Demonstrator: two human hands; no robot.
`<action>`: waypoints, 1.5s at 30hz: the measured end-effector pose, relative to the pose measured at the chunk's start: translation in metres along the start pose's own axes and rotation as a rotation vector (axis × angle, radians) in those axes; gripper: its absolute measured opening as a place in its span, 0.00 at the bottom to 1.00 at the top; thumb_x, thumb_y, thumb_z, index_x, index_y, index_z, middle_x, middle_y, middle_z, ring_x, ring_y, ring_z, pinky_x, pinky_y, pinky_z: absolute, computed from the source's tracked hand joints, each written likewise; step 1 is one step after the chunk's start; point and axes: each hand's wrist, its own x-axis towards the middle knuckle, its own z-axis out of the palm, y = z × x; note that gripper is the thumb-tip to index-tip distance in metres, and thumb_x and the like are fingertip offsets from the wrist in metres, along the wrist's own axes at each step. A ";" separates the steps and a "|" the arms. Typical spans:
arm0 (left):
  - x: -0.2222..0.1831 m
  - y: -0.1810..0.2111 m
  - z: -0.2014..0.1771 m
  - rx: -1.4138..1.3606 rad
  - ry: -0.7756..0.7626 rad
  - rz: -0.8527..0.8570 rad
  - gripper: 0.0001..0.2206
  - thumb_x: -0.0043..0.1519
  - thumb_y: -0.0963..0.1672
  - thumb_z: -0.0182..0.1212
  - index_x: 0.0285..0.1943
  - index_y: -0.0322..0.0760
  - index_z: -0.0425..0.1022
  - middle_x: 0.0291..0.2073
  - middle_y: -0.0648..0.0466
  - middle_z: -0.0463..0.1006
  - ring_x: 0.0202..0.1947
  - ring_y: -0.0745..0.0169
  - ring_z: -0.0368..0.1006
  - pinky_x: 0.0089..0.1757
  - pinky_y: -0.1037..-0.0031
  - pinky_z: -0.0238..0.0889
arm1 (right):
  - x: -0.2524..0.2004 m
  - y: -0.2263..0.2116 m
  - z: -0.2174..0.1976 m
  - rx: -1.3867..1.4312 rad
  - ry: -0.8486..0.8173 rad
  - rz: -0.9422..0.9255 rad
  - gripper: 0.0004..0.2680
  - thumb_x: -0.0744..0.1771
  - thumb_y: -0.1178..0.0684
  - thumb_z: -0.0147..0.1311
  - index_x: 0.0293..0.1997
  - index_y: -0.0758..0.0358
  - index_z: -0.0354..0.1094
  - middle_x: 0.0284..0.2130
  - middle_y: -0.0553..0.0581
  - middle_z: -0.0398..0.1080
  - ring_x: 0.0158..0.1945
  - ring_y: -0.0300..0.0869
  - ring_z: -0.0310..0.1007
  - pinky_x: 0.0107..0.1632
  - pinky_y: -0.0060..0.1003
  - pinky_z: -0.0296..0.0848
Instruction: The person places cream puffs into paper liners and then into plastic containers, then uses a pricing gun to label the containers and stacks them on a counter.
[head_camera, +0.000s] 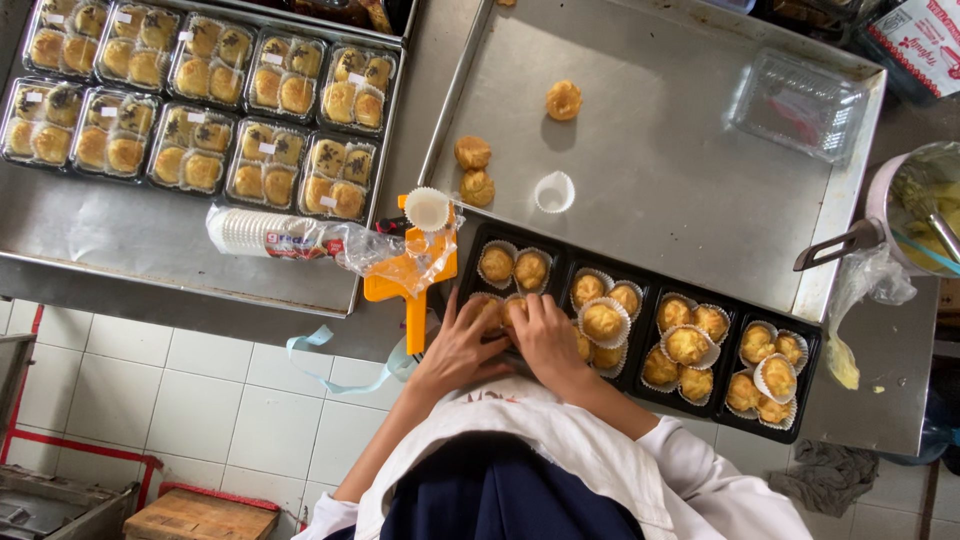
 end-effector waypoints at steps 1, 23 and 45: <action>0.000 0.003 -0.004 0.001 0.002 -0.001 0.18 0.52 0.54 0.68 0.46 0.46 0.84 0.62 0.45 0.67 0.66 0.39 0.57 0.63 0.31 0.41 | 0.008 0.005 -0.010 0.068 -0.104 -0.026 0.11 0.64 0.51 0.64 0.48 0.63 0.71 0.48 0.61 0.69 0.50 0.47 0.71 0.44 0.35 0.79; 0.231 -0.140 0.110 -0.048 0.194 -0.463 0.07 0.60 0.41 0.62 0.44 0.32 0.74 0.39 0.40 0.76 0.43 0.38 0.74 0.44 0.54 0.69 | 0.305 0.225 0.037 0.575 -0.337 0.666 0.17 0.64 0.32 0.60 0.45 0.54 0.74 0.34 0.60 0.78 0.36 0.52 0.79 0.40 0.44 0.76; 0.190 -0.015 0.008 -1.115 0.286 -0.628 0.09 0.69 0.42 0.52 0.46 0.27 0.63 0.39 0.43 0.80 0.39 0.61 0.81 0.36 0.70 0.77 | 0.075 0.084 -0.084 0.570 0.587 0.391 0.11 0.64 0.48 0.69 0.45 0.59 0.76 0.37 0.53 0.79 0.40 0.39 0.81 0.36 0.32 0.77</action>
